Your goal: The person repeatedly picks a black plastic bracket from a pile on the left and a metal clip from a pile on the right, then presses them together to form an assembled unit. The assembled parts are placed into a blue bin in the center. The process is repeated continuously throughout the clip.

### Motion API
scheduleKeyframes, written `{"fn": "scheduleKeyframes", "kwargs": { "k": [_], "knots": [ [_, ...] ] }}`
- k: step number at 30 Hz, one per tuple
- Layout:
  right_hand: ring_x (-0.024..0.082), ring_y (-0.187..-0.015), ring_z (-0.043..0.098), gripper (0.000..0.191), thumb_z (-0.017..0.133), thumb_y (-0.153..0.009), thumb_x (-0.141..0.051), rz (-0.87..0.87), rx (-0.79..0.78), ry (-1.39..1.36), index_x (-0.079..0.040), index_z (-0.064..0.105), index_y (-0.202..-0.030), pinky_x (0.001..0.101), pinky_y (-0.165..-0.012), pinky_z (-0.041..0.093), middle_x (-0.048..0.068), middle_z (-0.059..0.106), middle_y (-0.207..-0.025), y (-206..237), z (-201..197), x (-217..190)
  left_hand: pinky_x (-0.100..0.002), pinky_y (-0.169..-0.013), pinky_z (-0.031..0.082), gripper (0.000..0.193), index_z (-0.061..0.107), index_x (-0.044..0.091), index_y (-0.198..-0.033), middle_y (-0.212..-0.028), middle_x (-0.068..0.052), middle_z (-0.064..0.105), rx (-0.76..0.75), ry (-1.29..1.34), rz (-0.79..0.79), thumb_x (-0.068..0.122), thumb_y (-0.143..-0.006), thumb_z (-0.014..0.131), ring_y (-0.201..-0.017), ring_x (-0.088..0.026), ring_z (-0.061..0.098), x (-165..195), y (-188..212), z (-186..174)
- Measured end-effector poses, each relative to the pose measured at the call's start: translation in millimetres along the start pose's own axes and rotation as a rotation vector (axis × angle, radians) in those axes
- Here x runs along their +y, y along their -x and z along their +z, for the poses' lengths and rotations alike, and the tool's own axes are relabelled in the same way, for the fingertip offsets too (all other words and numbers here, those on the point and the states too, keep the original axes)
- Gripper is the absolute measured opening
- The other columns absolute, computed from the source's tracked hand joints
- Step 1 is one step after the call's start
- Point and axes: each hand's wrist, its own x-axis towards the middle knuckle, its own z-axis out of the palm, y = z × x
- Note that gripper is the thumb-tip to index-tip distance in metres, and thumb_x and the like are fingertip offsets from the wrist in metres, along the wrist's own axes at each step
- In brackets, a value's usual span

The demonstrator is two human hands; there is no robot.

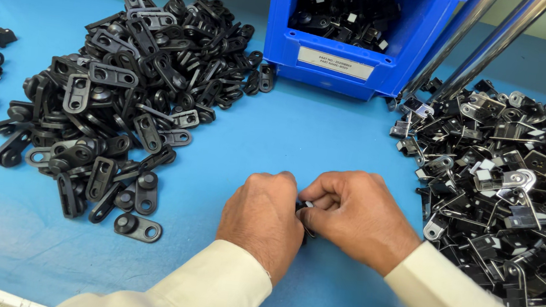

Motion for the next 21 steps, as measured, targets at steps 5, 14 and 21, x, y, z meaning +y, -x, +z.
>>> {"fn": "scheduleKeyframes", "kwargs": {
  "k": [5, 14, 21],
  "knots": [
    [0.014, -0.060, 0.074, 0.028, 0.085, -0.073, -0.018, 0.128, 0.179, 0.062, -0.006, 0.080, -0.098, 0.0291, -0.059, 0.058, 0.008, 0.080, -0.074, 14.0, 11.0, -8.7, -0.044, -0.080, 0.059, 0.019, 0.067, 0.002, -0.098, -0.098, -0.017, 0.070, -0.014, 0.018, -0.050, 0.007, -0.081, 0.076, -0.093, -0.034, 0.071, -0.9, 3.6, -1.6],
    [0.015, -0.060, 0.072, 0.018, 0.082, -0.081, -0.010, 0.249, 0.257, -0.484, 0.004, 0.076, -0.091, 0.0270, -0.054, 0.059, 0.011, 0.078, -0.074, 18.7, 28.3, -1.2, -0.042, -0.074, 0.060, 0.012, 0.069, 0.004, -0.101, -0.099, -0.014, 0.071, 0.109, 0.182, -0.009, 0.003, -0.090, 0.064, -0.087, -0.030, 0.072, -9.3, 11.5, 8.5],
    [0.015, -0.064, 0.070, 0.021, 0.077, -0.082, -0.006, 0.237, 0.186, -0.649, 0.006, 0.074, -0.098, 0.0268, -0.058, 0.058, 0.012, 0.076, -0.078, 13.9, 20.1, 11.0, -0.034, -0.070, 0.060, 0.033, 0.061, 0.016, -0.122, -0.085, -0.009, 0.074, -0.070, 0.473, -0.233, 0.013, -0.091, 0.072, -0.076, -0.018, 0.073, -3.0, 14.7, 5.7]
  ]
}}
